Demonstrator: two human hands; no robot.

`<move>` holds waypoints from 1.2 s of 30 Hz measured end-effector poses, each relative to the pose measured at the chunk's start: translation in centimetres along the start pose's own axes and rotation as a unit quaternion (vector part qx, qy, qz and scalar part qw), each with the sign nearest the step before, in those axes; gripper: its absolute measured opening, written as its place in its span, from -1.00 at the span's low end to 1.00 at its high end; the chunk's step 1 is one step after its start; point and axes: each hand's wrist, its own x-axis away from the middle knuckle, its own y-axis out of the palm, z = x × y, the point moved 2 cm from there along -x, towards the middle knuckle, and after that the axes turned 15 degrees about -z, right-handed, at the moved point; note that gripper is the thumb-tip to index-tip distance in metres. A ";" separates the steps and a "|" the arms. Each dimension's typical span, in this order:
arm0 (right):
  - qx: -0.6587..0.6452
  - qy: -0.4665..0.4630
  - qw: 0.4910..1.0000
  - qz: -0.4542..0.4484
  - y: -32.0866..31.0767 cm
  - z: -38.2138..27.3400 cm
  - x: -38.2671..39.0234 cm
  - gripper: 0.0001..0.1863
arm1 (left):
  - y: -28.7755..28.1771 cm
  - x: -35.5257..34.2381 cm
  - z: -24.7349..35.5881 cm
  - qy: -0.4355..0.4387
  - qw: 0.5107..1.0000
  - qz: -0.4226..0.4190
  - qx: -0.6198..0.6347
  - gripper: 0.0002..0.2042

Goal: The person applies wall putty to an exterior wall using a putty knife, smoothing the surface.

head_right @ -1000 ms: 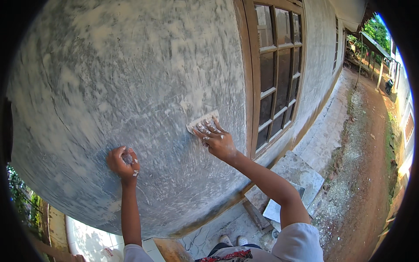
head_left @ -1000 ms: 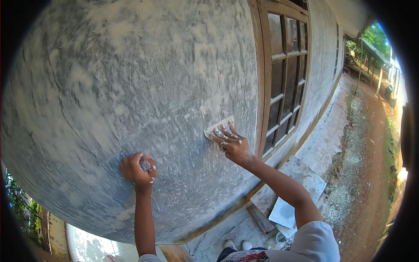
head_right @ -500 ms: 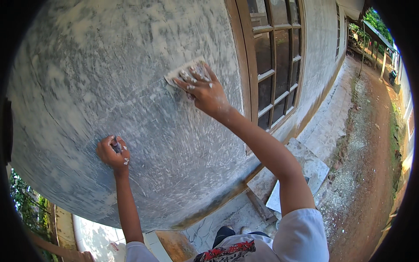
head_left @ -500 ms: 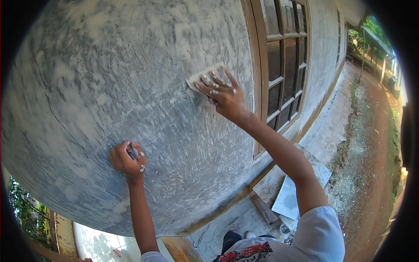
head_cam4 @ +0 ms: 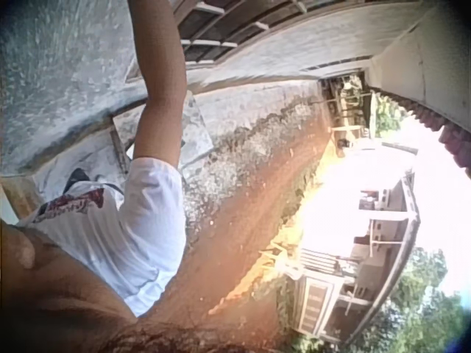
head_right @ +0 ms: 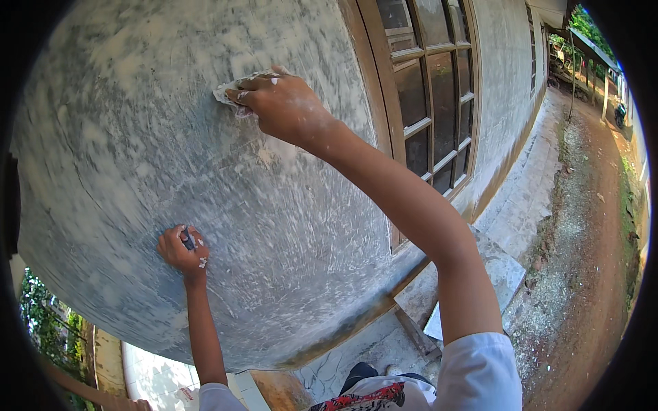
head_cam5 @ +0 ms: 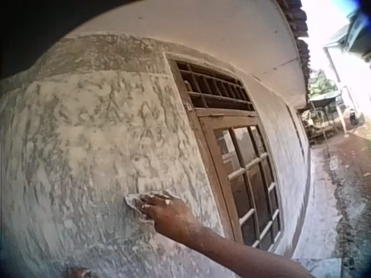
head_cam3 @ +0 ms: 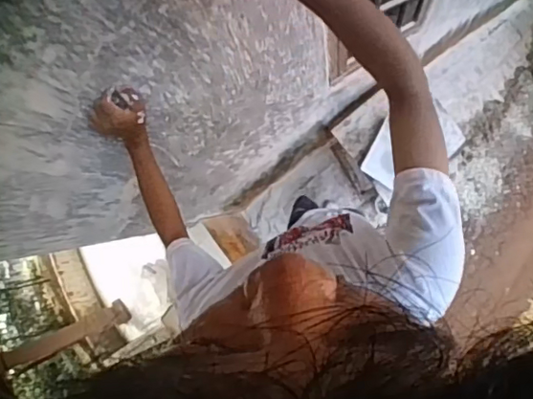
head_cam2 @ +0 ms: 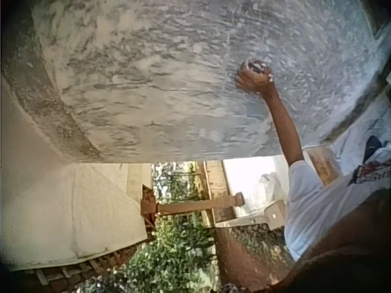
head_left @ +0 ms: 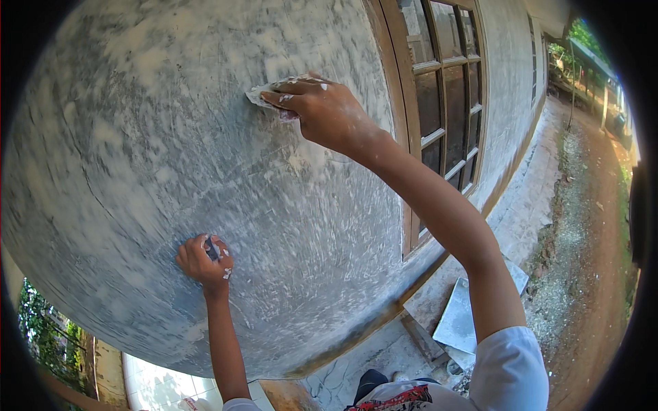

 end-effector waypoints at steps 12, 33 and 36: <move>-0.073 0.017 0.966 -0.247 8.7 -4.8 19.5 -0.33 | -0.1 -0.4 0.1 0.009 1.000 -0.003 -0.014 -0.87; -0.155 0.095 0.936 -0.300 7.5 1.6 21.3 -0.35 | 0.0 0.0 0.0 -0.006 0.999 -0.023 -0.030 -0.86; -0.074 0.054 0.990 -0.111 2.3 3.9 14.1 -0.37 | -0.1 -0.2 0.4 -0.002 1.000 -0.022 -0.019 -0.86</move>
